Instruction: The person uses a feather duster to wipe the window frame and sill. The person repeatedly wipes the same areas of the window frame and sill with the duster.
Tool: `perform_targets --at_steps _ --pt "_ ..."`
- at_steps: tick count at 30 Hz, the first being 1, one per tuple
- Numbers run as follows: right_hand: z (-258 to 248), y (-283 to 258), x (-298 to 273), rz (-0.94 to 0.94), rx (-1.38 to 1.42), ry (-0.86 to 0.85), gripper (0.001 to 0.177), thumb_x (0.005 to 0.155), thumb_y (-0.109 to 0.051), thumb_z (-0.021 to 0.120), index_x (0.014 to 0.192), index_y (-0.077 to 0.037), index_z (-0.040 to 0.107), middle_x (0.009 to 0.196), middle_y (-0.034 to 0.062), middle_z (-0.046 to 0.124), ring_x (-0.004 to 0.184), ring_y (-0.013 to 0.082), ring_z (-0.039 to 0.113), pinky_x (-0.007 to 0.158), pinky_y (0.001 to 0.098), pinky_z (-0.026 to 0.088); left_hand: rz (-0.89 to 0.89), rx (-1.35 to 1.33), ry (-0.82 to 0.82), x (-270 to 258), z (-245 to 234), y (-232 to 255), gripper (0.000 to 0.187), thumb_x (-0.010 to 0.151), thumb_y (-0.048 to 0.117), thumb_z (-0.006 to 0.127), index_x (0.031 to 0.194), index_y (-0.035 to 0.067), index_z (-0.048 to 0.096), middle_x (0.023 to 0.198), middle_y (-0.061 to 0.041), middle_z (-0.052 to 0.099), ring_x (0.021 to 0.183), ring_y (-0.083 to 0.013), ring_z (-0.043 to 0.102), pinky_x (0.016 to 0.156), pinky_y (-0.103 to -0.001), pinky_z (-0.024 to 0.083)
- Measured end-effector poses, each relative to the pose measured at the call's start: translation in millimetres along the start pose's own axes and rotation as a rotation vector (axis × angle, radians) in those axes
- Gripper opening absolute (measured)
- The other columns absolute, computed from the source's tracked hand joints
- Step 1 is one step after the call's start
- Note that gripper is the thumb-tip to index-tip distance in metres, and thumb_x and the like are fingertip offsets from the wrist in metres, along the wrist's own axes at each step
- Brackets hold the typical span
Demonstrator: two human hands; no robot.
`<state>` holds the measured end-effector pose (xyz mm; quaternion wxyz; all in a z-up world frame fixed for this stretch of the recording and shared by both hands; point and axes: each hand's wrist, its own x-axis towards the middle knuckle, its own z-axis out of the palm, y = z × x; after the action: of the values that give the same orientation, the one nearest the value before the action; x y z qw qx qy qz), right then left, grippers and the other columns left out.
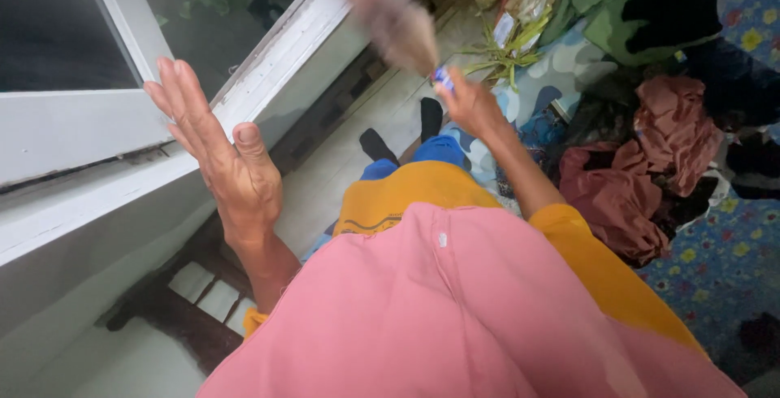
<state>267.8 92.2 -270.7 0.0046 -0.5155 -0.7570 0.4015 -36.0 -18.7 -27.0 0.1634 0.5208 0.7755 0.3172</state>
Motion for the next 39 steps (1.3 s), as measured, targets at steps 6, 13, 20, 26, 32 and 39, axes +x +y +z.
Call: perform_targets --at_steps 6,13,20,26,32,39 --pt "17.6 8.1 13.7 -0.017 -0.180 -0.046 0.035 0.113 -0.041 0.038 0.128 -0.010 0.045 0.080 0.0106 0.059 0.058 0.0313 0.057 0.049 0.0455 0.046 -0.043 0.019 0.038 -5.8 -18.6 -16.2 0.073 0.114 0.066 0.016 0.172 0.021 0.010 0.181 -0.001 0.005 0.171 -0.0346 -0.005 0.138 -0.074 0.003" --pt "-1.5 29.8 44.0 -0.280 -0.303 0.120 0.036 0.114 -0.041 0.047 0.126 -0.007 0.048 0.084 0.0258 0.066 0.068 0.0541 0.061 0.052 0.0600 0.041 -0.067 0.030 0.137 -25.2 -44.6 -37.2 0.070 0.117 0.062 0.017 0.171 0.020 0.012 0.180 -0.005 0.009 0.170 -0.0356 -0.003 0.137 -0.073 0.006" --pt "5.3 2.8 66.7 -0.301 -0.427 0.047 0.038 0.112 -0.048 0.046 0.126 -0.013 0.049 0.089 0.0258 0.070 0.071 0.0572 0.063 0.053 0.0643 0.045 -0.135 0.033 0.228 -46.2 -60.5 -45.6 0.072 0.115 0.064 0.017 0.171 0.018 0.013 0.180 -0.004 0.008 0.170 -0.0343 -0.005 0.138 -0.072 0.002" --pt "10.4 -22.3 83.8 -0.436 -0.585 -0.069 0.041 0.108 -0.057 0.047 0.125 -0.020 0.051 0.087 0.0193 0.072 0.066 0.0521 0.066 0.050 0.0603 0.049 -0.211 0.038 0.286 -63.6 -66.2 -47.0 0.074 0.114 0.065 0.016 0.171 0.018 0.013 0.179 -0.003 0.007 0.169 -0.0355 -0.006 0.134 -0.076 0.002" --pt "4.7 -47.3 100.2 -0.542 -0.505 -0.052 0.039 0.110 -0.053 0.049 0.123 -0.016 0.051 0.093 0.0199 0.071 0.070 0.0538 0.065 0.051 0.0624 0.048 -0.258 0.061 0.338 -80.9 -67.2 -40.1 0.073 0.115 0.064 0.016 0.171 0.017 0.013 0.179 -0.003 0.007 0.169 -0.0350 -0.005 0.135 -0.074 0.005" --pt "18.5 -62.9 123.5 -0.608 -0.612 -0.077 0.043 0.110 -0.056 0.045 0.125 -0.017 0.050 0.093 0.0157 0.074 0.071 0.0505 0.068 0.053 0.0599 0.051 -0.292 0.088 0.409 -100.6 -64.5 -30.2 0.074 0.114 0.063 0.016 0.170 0.015 0.013 0.179 -0.005 0.008 0.168 -0.0355 -0.003 0.138 -0.067 0.006"
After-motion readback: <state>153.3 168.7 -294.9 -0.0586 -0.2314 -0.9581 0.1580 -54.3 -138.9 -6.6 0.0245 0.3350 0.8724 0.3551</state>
